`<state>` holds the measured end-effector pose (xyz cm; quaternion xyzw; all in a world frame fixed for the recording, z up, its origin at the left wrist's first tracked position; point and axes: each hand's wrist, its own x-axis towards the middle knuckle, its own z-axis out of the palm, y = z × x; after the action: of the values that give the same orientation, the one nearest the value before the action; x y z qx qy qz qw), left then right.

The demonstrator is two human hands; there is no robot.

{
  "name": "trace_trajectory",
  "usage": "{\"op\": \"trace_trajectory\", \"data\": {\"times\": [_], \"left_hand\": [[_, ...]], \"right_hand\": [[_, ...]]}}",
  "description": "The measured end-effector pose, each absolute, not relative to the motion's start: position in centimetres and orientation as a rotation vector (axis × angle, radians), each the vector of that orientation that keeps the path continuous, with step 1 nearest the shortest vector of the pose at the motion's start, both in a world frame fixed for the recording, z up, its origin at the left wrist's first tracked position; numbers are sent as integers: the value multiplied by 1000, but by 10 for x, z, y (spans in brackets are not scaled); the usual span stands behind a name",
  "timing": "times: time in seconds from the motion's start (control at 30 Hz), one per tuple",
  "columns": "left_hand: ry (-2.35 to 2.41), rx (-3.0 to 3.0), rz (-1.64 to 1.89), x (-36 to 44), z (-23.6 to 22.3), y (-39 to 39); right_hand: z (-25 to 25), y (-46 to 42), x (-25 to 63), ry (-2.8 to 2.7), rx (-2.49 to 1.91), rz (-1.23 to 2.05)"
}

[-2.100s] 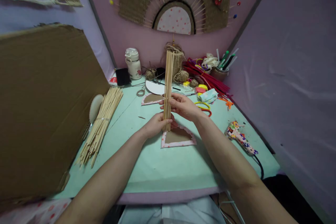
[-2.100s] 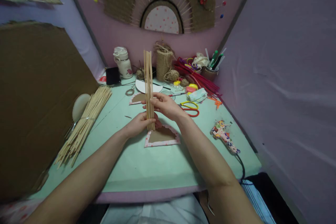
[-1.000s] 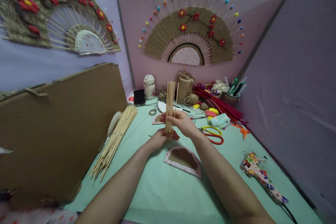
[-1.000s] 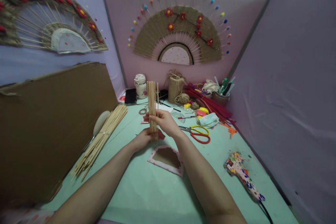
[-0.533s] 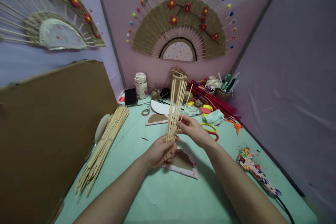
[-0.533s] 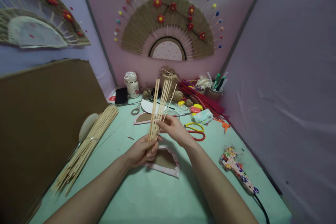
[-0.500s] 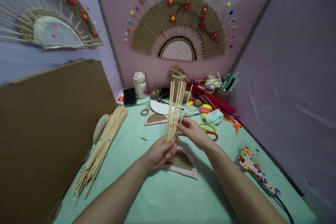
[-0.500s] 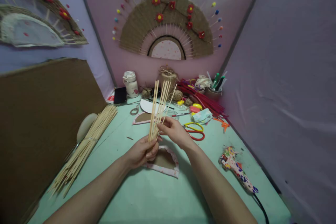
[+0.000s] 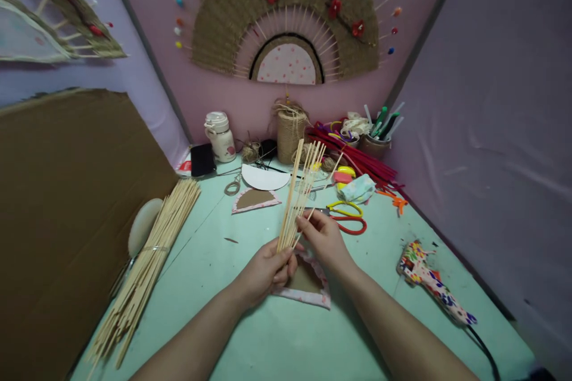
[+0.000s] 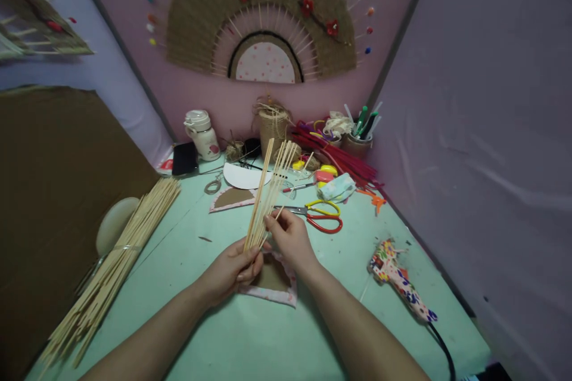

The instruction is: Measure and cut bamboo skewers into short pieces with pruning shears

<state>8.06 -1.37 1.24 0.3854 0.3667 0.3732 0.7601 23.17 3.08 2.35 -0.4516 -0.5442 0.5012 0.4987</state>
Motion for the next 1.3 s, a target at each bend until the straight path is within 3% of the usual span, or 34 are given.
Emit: {"op": "trace_trajectory", "data": {"times": [0.3, 0.63, 1.3], "left_hand": [[829, 792, 856, 83, 14, -13], [827, 830, 880, 84, 13, -13], [820, 792, 835, 88, 16, -17]], "right_hand": [[27, 27, 231, -1242, -1150, 1200], [31, 21, 224, -952, -1004, 1508], [34, 20, 226, -1032, -1133, 1378]]}}
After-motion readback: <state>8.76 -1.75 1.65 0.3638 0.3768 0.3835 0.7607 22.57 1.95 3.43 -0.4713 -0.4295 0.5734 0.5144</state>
